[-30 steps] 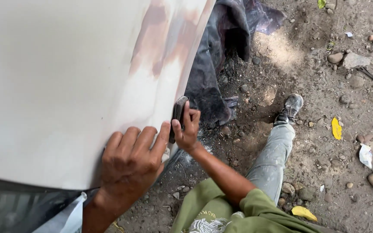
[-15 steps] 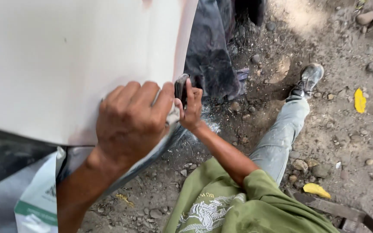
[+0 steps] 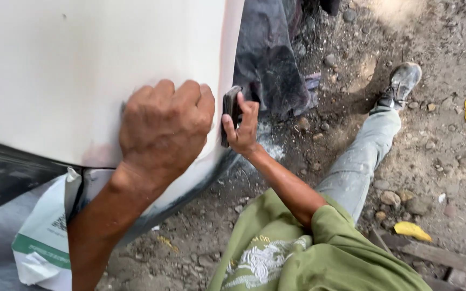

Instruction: The person sands the rear quarter panel of a white car using a sanding block, focusing on a rusted area near the wheel well. They repeatedly wipe the sanded surface with a cloth to remove dust and check the progress.

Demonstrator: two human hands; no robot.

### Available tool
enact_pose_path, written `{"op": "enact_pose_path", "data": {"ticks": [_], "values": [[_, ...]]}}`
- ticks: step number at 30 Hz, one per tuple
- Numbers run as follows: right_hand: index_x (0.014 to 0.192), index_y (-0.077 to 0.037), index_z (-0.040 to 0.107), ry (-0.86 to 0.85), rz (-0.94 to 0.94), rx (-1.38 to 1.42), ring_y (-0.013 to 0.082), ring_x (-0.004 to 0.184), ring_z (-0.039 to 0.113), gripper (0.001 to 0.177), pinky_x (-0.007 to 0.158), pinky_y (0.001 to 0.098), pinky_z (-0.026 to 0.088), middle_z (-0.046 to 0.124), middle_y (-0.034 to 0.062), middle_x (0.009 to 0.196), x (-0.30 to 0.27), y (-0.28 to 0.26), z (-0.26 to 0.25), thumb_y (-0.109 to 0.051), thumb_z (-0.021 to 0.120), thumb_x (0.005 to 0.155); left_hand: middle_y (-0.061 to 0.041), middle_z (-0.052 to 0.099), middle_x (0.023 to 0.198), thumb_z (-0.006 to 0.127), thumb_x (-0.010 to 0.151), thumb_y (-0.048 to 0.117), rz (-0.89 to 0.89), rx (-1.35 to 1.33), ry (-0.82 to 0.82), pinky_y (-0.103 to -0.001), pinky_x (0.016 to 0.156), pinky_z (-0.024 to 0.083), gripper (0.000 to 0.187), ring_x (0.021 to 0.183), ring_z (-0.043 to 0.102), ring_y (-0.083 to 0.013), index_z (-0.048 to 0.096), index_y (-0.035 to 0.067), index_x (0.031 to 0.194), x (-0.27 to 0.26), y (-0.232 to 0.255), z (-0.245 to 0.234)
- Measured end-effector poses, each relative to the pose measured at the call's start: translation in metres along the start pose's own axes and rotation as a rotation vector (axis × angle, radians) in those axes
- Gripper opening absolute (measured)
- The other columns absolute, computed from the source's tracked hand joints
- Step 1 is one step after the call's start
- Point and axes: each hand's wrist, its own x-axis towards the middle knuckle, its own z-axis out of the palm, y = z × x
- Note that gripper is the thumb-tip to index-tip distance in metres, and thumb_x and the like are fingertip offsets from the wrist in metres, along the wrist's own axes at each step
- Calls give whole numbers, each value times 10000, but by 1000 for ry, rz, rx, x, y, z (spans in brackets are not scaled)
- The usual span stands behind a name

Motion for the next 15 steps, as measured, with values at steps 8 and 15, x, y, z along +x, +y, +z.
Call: {"op": "enact_pose_path", "data": {"ticks": [8,15], "values": [[1589,-108,382,123,-50,40,258,1395,506,494,1282,498,262,488,98,1599,112,-14,0,-261,527,1142,49,515,515,642,898,101,104,142,-282,-257,393,355,265,448,462,-60,619,126,635,-5,12,25],[1550,-85,356,43,-207,6,271,1096,525,540,1005,463,451,560,140,1249,29,13,8,-281,565,1092,34,515,509,620,926,223,153,114,-506,-293,449,366,326,494,461,-83,630,103,623,-8,21,29]]}}
